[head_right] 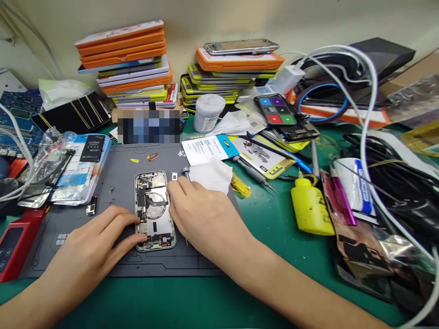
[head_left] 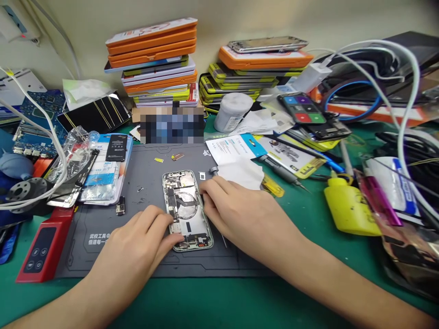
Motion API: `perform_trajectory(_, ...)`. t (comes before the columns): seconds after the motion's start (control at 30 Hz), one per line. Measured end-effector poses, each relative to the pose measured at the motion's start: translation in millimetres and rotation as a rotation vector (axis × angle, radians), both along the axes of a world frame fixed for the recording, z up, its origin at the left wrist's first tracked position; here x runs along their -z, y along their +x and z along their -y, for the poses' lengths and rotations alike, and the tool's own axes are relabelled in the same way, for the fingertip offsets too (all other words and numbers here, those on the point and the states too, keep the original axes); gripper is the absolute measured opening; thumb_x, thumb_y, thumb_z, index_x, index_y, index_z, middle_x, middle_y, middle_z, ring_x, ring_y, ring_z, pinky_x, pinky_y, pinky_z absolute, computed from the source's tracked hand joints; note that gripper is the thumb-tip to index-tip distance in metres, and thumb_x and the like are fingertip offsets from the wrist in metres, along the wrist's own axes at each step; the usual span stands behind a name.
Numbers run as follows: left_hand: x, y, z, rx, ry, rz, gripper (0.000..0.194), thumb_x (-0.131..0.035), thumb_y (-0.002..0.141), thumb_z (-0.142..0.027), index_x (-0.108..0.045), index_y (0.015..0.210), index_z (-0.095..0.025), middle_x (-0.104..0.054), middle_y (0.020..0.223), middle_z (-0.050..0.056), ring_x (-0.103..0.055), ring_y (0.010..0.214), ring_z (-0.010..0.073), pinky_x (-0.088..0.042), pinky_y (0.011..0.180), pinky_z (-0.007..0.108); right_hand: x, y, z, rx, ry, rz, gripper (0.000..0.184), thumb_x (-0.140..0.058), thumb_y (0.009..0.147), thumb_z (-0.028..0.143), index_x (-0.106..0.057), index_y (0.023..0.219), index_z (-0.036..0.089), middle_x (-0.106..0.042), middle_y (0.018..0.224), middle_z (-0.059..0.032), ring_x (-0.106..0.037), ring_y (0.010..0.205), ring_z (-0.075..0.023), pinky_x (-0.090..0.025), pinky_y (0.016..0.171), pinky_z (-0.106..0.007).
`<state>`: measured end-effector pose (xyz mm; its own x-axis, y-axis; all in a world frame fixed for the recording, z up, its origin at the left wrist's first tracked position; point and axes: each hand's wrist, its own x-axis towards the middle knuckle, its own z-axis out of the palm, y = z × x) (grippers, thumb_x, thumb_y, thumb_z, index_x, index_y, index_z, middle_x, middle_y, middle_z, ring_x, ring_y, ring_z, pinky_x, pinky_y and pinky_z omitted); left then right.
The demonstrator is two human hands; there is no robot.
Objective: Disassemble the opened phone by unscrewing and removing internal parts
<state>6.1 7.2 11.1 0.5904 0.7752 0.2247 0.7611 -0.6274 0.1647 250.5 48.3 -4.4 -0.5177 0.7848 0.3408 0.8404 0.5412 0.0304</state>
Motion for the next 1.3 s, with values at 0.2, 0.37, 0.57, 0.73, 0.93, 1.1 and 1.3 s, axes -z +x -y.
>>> perform_trajectory(0.2,1.8,0.2,3.7,0.217,0.259,-0.048,0.013,-0.058,0.111,-0.016,-0.069,0.117,-0.016,-0.074,0.091,0.001,-0.067,0.069,0.0163,-0.046,0.062,0.032,-2.8,-0.2,1.2,0.010,-0.043,-0.013,0.013,-0.054,0.103,0.012,-0.058,0.095,0.020,-0.068,0.084,-0.0020,-0.071,0.071,-0.0202,-0.032,0.056,-0.032)
perform_trajectory(0.37,-0.2,-4.1,2.4,0.281,0.346,-0.056,0.018,-0.069,0.107,-0.023,-0.072,0.118,-0.010,-0.076,0.085,0.001,-0.066,0.066,0.0160,-0.046,0.059,0.035,-9.1,-0.9,0.3,0.031,-0.130,-0.019,0.012,-0.053,0.105,0.011,-0.058,0.098,0.020,-0.070,0.088,-0.0031,-0.073,0.075,-0.0213,-0.031,0.057,-0.032)
perform_trajectory(0.57,-2.6,-15.9,1.6,0.366,0.370,-0.201,0.039,-0.074,0.104,-0.028,-0.069,0.135,-0.005,-0.074,0.084,0.001,-0.063,0.063,0.0175,-0.042,0.054,0.038,-13.5,-1.1,-0.6,0.045,-0.179,-0.031,0.010,-0.059,0.103,0.009,-0.061,0.103,0.018,-0.074,0.093,-0.0043,-0.074,0.078,-0.0212,-0.031,0.057,-0.032)
perform_trajectory(0.73,1.3,-22.8,0.2,0.343,0.350,-0.054,0.032,-0.071,0.106,-0.023,-0.071,0.133,-0.005,-0.076,0.085,0.001,-0.065,0.064,0.0147,-0.047,0.058,0.035,-8.4,-2.4,2.8,-0.018,0.000,-0.021,0.012,-0.058,0.104,0.011,-0.064,0.096,0.018,-0.068,0.084,-0.0030,-0.070,0.070,-0.0210,-0.033,0.055,-0.033)
perform_trajectory(0.93,2.3,-28.8,5.7,0.275,0.345,-0.059,0.030,-0.071,0.106,-0.025,-0.073,0.131,-0.009,-0.077,0.087,0.001,-0.068,0.068,0.0156,-0.048,0.060,0.035,-10.2,-5.2,8.9,-0.192,0.039,-0.275,0.018,-0.054,0.110,0.015,-0.071,0.103,0.014,-0.076,0.089,-0.0058,-0.072,0.077,-0.0178,-0.049,0.066,-0.030)
perform_trajectory(1.1,7.4,-31.0,9.1,0.256,0.287,-0.087,0.035,-0.065,0.109,-0.025,-0.068,0.141,-0.013,-0.074,0.087,0.000,-0.066,0.068,0.0171,-0.045,0.060,0.037,-9.2,-8.2,14.4,-0.417,0.022,-0.323,0.012,-0.063,0.106,0.015,-0.075,0.106,0.013,-0.081,0.092,-0.0070,-0.073,0.079,-0.0181,-0.057,0.071,-0.032)
perform_trajectory(1.3,8.8,-26.1,4.5,0.235,0.208,-0.063,0.031,-0.050,0.114,-0.023,-0.066,0.140,-0.013,-0.070,0.085,0.000,-0.062,0.066,0.0179,-0.043,0.060,0.038,-4.4,-9.5,17.9,-0.459,-0.002,-0.270,0.013,-0.064,0.104,0.010,-0.077,0.106,0.010,-0.081,0.090,-0.0087,-0.074,0.080,-0.0190,-0.057,0.069,-0.035)
